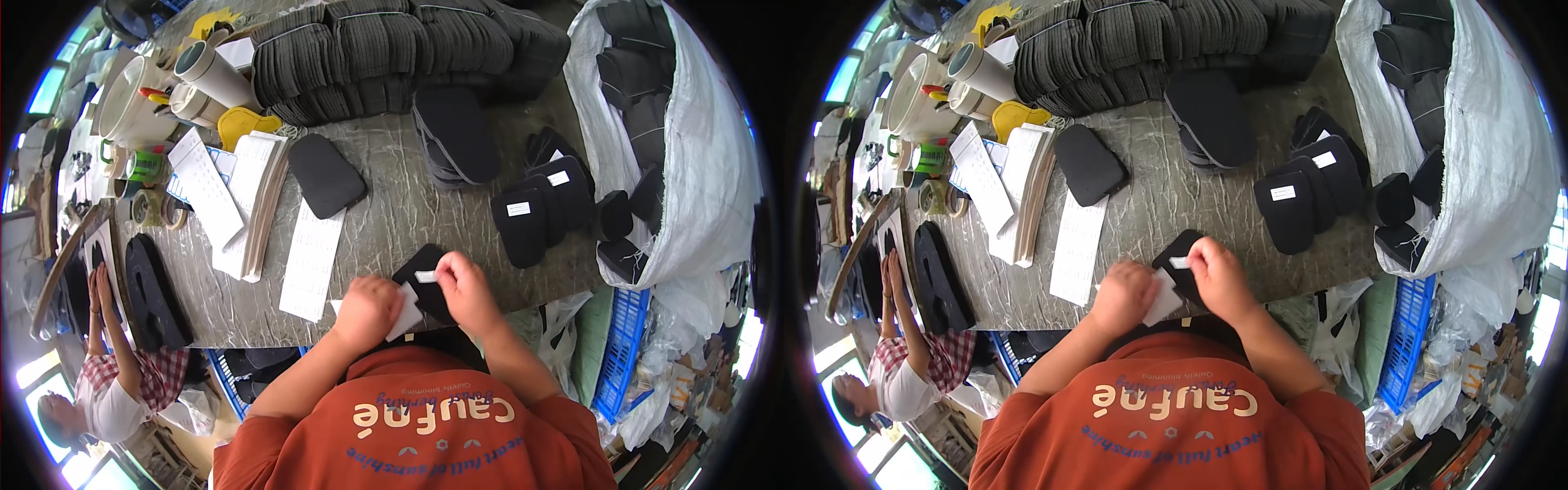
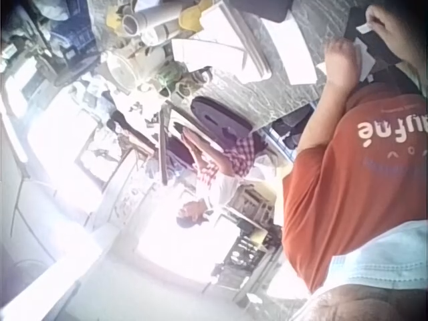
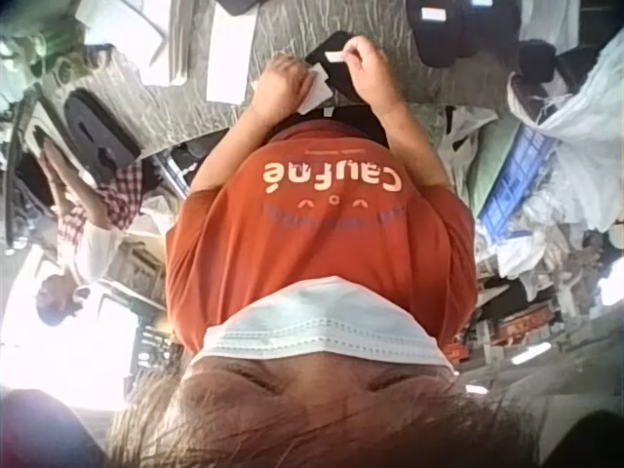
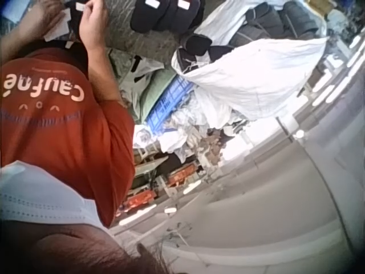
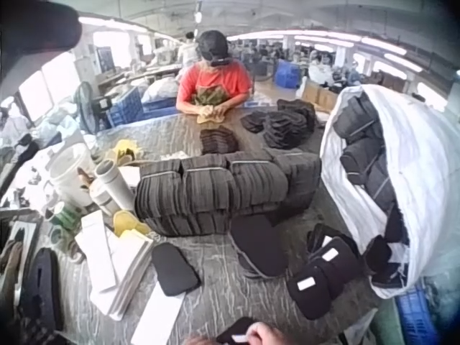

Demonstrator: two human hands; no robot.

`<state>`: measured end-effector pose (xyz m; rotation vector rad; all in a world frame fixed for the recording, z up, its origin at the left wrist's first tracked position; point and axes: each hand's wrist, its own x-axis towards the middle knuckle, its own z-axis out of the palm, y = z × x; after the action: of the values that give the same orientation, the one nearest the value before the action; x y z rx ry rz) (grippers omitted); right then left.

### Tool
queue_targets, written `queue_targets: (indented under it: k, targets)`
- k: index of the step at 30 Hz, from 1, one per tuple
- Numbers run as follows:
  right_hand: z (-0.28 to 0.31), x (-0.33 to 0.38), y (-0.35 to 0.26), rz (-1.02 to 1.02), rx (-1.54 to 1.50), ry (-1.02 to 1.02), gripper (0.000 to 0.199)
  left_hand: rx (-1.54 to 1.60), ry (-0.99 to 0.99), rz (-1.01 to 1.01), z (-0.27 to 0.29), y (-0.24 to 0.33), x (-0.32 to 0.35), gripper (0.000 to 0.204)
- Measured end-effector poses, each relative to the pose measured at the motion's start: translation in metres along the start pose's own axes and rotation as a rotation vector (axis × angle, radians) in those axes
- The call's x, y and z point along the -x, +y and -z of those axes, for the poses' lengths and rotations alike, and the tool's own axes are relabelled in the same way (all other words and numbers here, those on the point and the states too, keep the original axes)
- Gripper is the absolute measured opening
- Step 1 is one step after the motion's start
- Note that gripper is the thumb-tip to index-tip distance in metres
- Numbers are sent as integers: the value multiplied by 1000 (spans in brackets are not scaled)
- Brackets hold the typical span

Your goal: The recorder is applying small white labels or stickers to black shoe upper components.

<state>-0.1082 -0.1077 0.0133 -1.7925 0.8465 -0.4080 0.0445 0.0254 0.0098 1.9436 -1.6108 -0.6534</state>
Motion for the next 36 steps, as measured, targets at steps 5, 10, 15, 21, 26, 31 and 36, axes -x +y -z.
queue_targets:
  k: [5,10,15,21,26,31,36]
  targets:
    - [-8,-11,21,-105,104,-28,7,-42,-156,-213,-9,9,4,18]
    - [-16,-10,24,-107,195,-3,7,-30,-112,-211,-15,6,8,18]
    - [-20,-8,23,-89,266,-4,5,-29,-124,-207,-16,4,10,18]
    - [-22,-8,22,-55,301,28,5,-55,-168,-202,-12,7,5,17]
    - [-24,-7,31,-85,223,77,16,-152,-237,-216,-13,8,5,19]
    - [-26,-11,31,-154,249,130,31,-181,-267,-183,-13,10,4,20]
    - [-25,-16,28,-53,452,183,29,-179,-281,-168,-15,9,6,20]
